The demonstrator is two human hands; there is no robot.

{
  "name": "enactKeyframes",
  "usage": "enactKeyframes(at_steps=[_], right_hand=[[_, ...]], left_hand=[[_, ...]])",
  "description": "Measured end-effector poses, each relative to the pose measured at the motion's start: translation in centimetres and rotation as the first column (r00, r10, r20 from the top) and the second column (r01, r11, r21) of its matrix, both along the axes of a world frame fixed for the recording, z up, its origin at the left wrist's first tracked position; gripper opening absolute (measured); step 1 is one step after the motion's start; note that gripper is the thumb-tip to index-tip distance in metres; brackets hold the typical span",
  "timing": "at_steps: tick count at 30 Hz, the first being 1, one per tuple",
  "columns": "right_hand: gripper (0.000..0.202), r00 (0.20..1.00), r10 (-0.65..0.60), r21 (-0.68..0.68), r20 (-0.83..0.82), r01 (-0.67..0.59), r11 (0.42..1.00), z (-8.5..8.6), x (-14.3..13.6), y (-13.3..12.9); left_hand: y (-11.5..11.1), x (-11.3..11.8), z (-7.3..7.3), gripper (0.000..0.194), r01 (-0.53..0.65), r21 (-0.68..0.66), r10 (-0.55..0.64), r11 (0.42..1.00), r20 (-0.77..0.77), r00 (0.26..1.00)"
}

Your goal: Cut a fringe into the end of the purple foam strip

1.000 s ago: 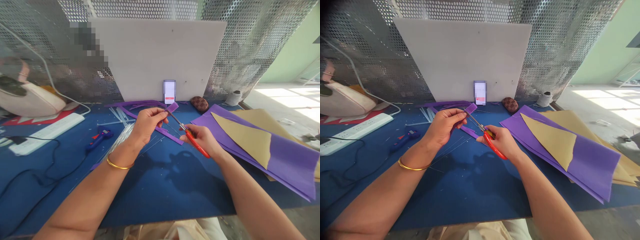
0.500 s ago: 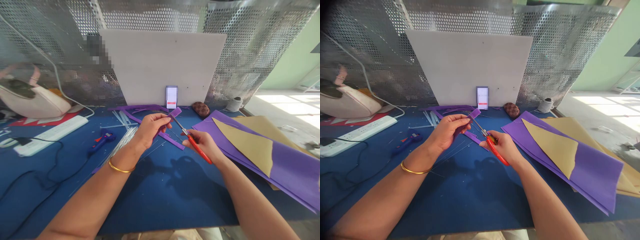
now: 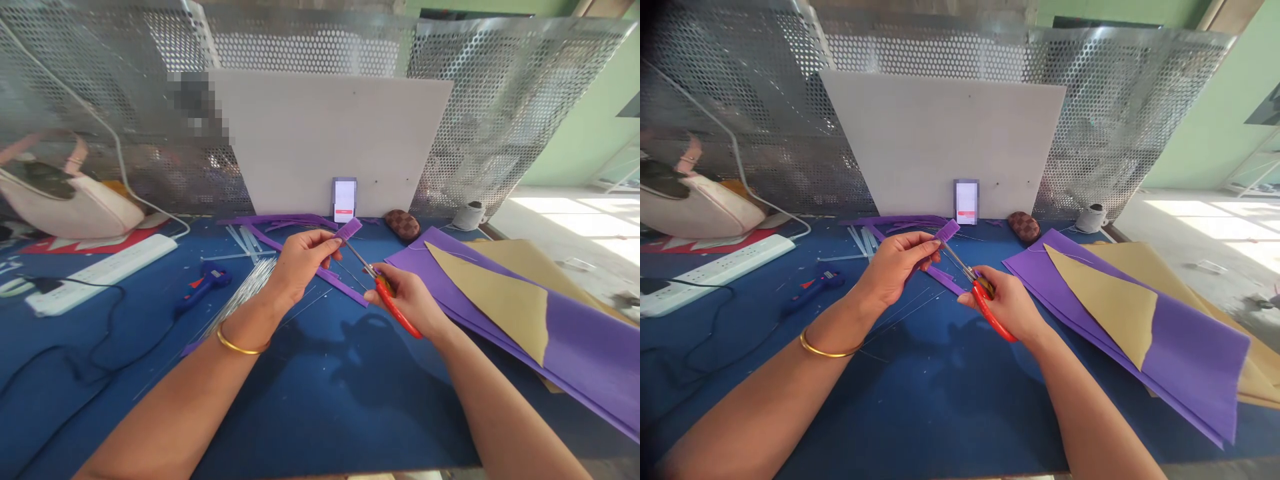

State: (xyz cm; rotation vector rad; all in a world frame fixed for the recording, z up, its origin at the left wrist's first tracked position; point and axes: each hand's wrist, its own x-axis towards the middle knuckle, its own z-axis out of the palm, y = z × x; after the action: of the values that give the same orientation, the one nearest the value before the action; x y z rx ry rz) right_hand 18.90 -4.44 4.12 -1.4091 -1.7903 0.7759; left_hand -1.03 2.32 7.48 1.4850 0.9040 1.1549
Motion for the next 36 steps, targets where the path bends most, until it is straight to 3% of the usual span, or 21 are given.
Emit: enactKeyframes(at_steps=[21, 32, 36], right_hand=[[0.033, 1.0, -0.03, -0.021, 0.002, 0.03, 0.999, 0.41, 0.09, -0.15], [0.035, 0.996, 0.037, -0.061, -0.082, -0.043, 0.997, 0.22, 0.28, -0.04], [0.036, 0.992, 0.062, -0.063, -0.111, -0.069, 0.996, 0.12, 0.38, 0.17]], left_hand=[[-0.16, -0.17, 0.16, 0.017, 0.05, -0.018, -0.051, 0.999, -0.035, 0.998], [0.07, -0.36, 0.29, 0.014, 0.128, -0.138, -0.116, 0.982, 0.089, 0.989], [-0.07, -0.42, 0.5, 0.014, 0.133, -0.116, -0.126, 0.984, 0.064, 0.99]])
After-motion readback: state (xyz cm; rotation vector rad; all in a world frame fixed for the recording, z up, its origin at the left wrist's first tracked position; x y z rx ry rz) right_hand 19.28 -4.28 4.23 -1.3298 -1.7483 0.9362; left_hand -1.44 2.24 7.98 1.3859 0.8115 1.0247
